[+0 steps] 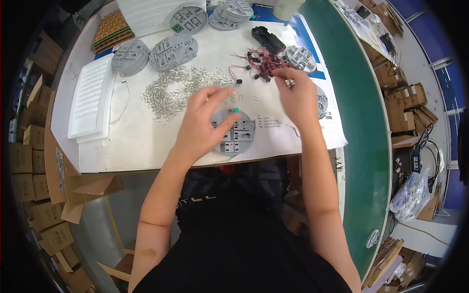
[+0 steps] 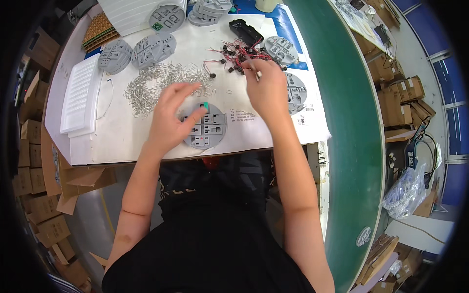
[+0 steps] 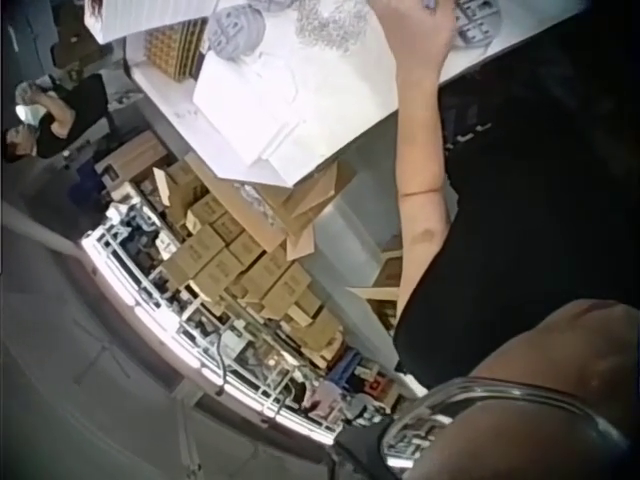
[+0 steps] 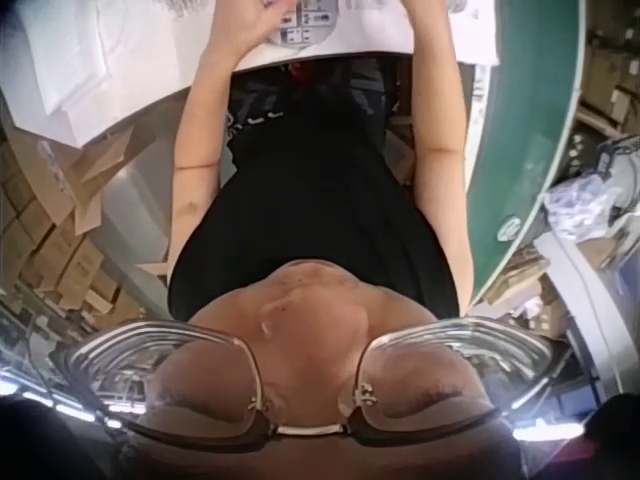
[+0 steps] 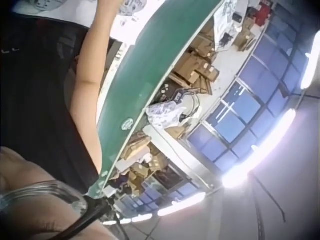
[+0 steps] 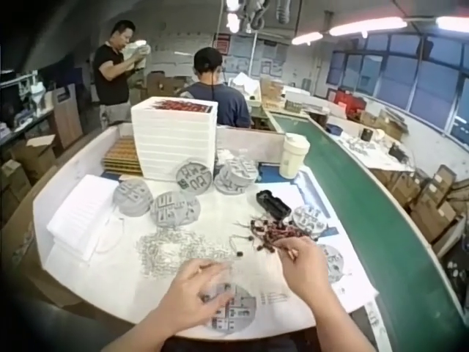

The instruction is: Assembling small metal and plastic parts into circular plastic bases at a factory workstation.

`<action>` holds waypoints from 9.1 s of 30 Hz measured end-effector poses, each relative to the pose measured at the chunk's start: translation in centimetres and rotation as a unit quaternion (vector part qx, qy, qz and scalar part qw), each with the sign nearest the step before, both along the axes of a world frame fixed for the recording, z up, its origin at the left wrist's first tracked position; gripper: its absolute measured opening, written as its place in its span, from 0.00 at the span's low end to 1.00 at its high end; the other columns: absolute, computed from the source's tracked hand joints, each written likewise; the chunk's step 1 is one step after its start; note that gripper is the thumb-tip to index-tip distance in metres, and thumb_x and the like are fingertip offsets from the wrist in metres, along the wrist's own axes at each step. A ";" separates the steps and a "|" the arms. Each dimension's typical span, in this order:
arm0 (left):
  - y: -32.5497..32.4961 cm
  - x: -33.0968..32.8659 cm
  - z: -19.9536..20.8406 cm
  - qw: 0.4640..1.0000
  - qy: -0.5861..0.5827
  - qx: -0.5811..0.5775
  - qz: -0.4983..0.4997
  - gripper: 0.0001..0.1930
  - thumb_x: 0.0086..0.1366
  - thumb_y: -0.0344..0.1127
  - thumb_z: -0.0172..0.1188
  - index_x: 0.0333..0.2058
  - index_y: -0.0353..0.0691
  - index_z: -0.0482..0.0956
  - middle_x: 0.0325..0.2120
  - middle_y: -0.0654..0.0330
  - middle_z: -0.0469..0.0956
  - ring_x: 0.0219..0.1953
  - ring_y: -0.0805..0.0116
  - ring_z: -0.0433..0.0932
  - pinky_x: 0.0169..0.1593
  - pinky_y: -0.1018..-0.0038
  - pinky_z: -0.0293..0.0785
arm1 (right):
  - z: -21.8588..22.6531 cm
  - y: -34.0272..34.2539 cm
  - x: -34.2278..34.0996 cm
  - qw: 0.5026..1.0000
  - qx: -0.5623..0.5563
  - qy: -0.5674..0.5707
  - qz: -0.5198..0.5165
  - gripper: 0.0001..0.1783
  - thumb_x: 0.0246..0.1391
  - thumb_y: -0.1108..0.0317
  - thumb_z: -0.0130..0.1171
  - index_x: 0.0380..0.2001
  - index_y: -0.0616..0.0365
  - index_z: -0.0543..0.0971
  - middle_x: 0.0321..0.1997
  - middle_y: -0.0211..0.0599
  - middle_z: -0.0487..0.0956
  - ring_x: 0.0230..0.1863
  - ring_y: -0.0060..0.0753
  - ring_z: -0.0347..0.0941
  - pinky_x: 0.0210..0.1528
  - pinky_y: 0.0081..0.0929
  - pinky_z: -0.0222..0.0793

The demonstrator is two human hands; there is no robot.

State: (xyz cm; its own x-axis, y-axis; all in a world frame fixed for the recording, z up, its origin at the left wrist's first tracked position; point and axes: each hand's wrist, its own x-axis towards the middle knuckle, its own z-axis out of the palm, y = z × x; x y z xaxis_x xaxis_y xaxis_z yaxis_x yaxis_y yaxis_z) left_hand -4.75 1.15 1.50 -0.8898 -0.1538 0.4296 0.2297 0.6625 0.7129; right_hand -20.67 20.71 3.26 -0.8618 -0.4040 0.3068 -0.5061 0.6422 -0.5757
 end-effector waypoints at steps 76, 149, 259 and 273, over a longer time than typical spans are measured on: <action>1.8 3.5 -1.9 0.983 -0.059 0.171 0.005 0.51 0.43 0.38 0.87 0.67 0.37 0.72 0.62 0.49 0.72 0.56 0.56 0.79 0.56 0.63 0.79 | 1.4 0.5 7.0 0.946 0.209 0.034 0.246 0.16 0.68 0.56 0.59 0.29 0.54 0.80 0.24 0.44 0.81 0.29 0.57 0.79 0.31 0.52 0.72; 1.4 3.7 -1.7 0.986 -0.119 0.116 0.005 0.54 0.41 0.42 0.87 0.69 0.40 0.72 0.42 0.55 0.82 0.35 0.66 0.80 0.43 0.69 0.81 | -0.7 -0.5 6.3 0.895 0.218 0.200 0.335 0.15 0.66 0.55 0.61 0.28 0.51 0.79 0.20 0.33 0.79 0.23 0.43 0.81 0.22 0.40 0.72; 2.0 3.7 -2.9 0.990 -0.091 0.111 0.011 0.56 0.38 0.35 0.89 0.69 0.37 0.72 0.41 0.57 0.85 0.39 0.73 0.82 0.44 0.74 0.81 | 0.5 -0.9 7.3 0.939 0.214 0.001 0.269 0.16 0.64 0.58 0.63 0.26 0.55 0.84 0.23 0.45 0.82 0.28 0.56 0.80 0.31 0.50 0.74; 2.2 3.4 -2.7 0.992 -0.079 0.092 0.032 0.55 0.37 0.44 0.89 0.67 0.41 0.75 0.31 0.60 0.78 0.28 0.68 0.74 0.37 0.71 0.78 | 4.7 -1.9 7.9 0.888 0.307 0.117 0.323 0.07 0.46 0.66 0.73 0.30 0.55 0.88 0.26 0.39 0.84 0.30 0.43 0.86 0.31 0.35 0.81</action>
